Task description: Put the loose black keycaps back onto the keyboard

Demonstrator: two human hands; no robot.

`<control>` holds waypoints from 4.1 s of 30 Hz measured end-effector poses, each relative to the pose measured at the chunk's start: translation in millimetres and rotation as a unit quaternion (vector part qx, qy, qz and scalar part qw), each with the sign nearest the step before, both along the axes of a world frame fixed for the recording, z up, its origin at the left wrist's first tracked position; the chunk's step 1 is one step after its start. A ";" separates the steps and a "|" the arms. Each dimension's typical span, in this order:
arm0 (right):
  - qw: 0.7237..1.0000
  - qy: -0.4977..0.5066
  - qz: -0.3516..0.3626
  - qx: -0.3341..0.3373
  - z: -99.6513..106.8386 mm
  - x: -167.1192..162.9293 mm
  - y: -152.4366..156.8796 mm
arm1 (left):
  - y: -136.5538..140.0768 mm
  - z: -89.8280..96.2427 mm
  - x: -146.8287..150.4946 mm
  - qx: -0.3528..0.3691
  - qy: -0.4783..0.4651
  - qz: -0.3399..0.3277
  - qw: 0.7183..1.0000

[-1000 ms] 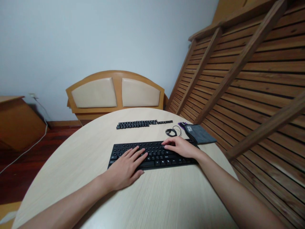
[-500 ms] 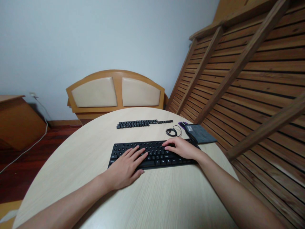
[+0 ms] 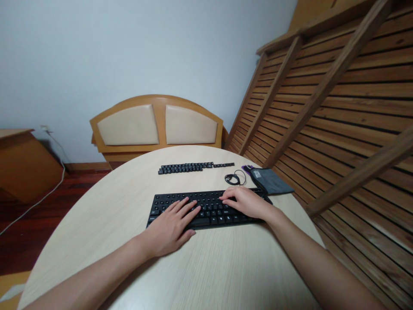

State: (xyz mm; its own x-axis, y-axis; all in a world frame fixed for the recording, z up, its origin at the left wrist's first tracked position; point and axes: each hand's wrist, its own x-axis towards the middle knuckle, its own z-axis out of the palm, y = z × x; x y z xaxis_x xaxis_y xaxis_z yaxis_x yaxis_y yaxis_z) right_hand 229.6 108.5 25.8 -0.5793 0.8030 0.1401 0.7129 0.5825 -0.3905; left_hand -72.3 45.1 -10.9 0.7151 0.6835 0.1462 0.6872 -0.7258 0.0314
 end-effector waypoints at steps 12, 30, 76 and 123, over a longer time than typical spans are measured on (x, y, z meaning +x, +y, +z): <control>0.998 -0.020 -0.055 0.009 2.7 -3.3 -2.9 | -0.7 -0.9 -0.1 0.003 -0.003 0.000 1.000; 0.996 -0.073 -0.021 0.048 8.0 -8.5 -10.0 | -1.0 0.7 1.1 -0.005 -0.009 0.000 1.000; 0.972 -0.207 -0.096 0.064 -10.1 -84.0 124.8 | -1.2 3.9 1.8 -0.022 0.002 -0.001 1.000; 0.997 0.068 0.034 -0.009 -12.7 -7.4 -1.3 | -0.5 0.6 0.3 0.001 -0.008 -0.004 1.000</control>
